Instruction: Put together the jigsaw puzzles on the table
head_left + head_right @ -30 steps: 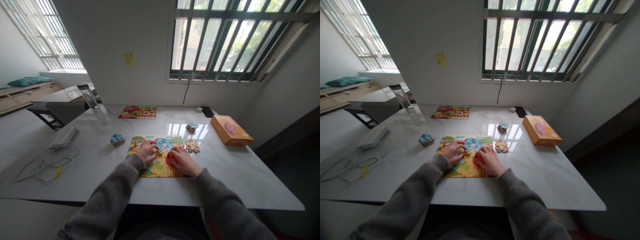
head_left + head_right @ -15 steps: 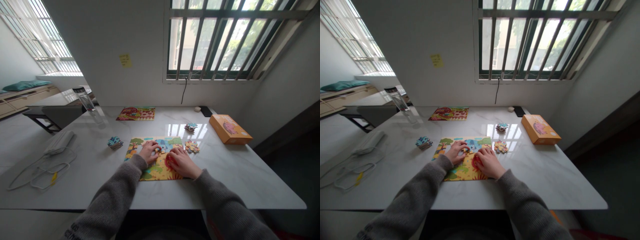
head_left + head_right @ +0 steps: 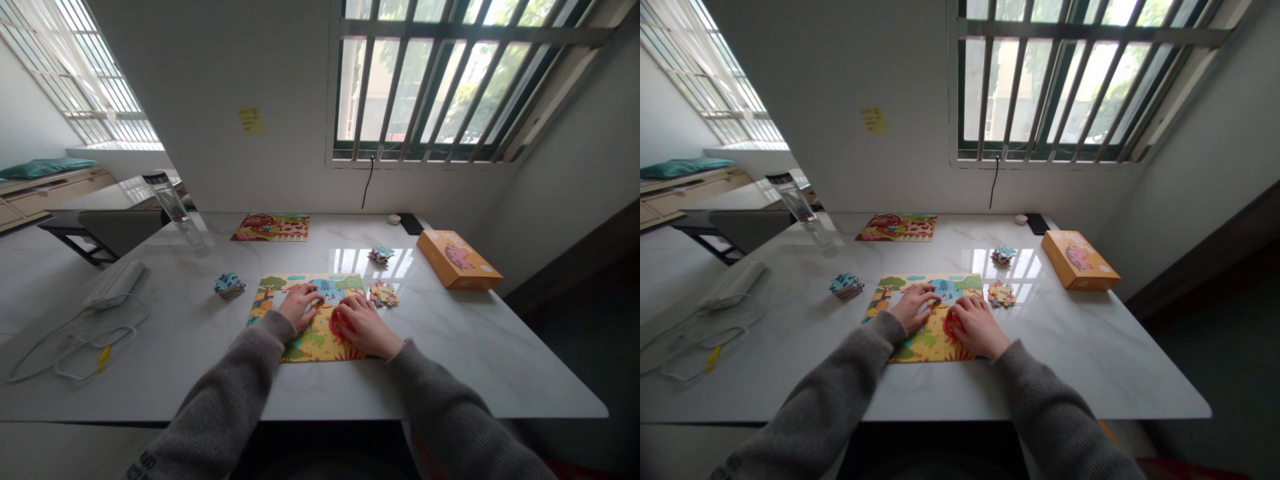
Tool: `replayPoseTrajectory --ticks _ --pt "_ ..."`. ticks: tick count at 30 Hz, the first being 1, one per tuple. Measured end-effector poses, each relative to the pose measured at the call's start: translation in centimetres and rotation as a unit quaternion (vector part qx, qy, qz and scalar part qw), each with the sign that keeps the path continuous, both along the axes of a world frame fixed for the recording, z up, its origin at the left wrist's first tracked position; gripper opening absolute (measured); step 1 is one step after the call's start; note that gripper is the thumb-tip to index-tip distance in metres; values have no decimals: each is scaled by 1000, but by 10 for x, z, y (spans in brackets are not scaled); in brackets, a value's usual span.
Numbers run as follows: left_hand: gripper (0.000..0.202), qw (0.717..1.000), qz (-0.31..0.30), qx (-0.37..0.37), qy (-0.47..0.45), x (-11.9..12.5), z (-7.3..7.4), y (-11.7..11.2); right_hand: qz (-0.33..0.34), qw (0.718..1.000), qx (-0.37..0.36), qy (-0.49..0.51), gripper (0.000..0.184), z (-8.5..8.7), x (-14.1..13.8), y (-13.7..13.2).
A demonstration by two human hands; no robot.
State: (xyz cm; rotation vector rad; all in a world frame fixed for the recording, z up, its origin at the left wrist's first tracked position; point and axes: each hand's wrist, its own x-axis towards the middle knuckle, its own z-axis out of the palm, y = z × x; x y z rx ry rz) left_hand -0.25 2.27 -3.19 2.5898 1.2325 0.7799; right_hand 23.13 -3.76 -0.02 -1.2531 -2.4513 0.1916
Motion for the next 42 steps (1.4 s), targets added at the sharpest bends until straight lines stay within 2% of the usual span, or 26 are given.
replayPoseTrajectory --ticks 9,16,20,23,25,28,32,37,42 --pt "31 997 -52 28 45 5 7 -8 -2 1000 5 -2 16 -1 -1 0" --pt "30 996 -51 43 51 4 4 -10 -1 1000 7 2 16 -2 0 0" --pt "28 998 -23 49 19 -4 11 -10 4 1000 2 13 17 -1 -1 -1" --pt "23 998 6 58 3 -10 18 -11 33 998 -2 55 22 2 5 2" --pt "21 998 13 60 -5 -13 20 -12 32 995 0 95 26 7 16 9" --pt "19 998 7 57 -8 -13 20 -12 -42 990 29 133 27 12 48 22" --pt "18 998 -4 57 -4 -13 18 -12 -121 987 43 99 34 5 100 36" --pt "18 998 -16 61 -14 -12 17 -12 -121 991 -33 41 48 -11 136 41" --pt "18 998 -26 53 -8 -12 17 -11 -95 993 -57 46 28 -13 141 43"
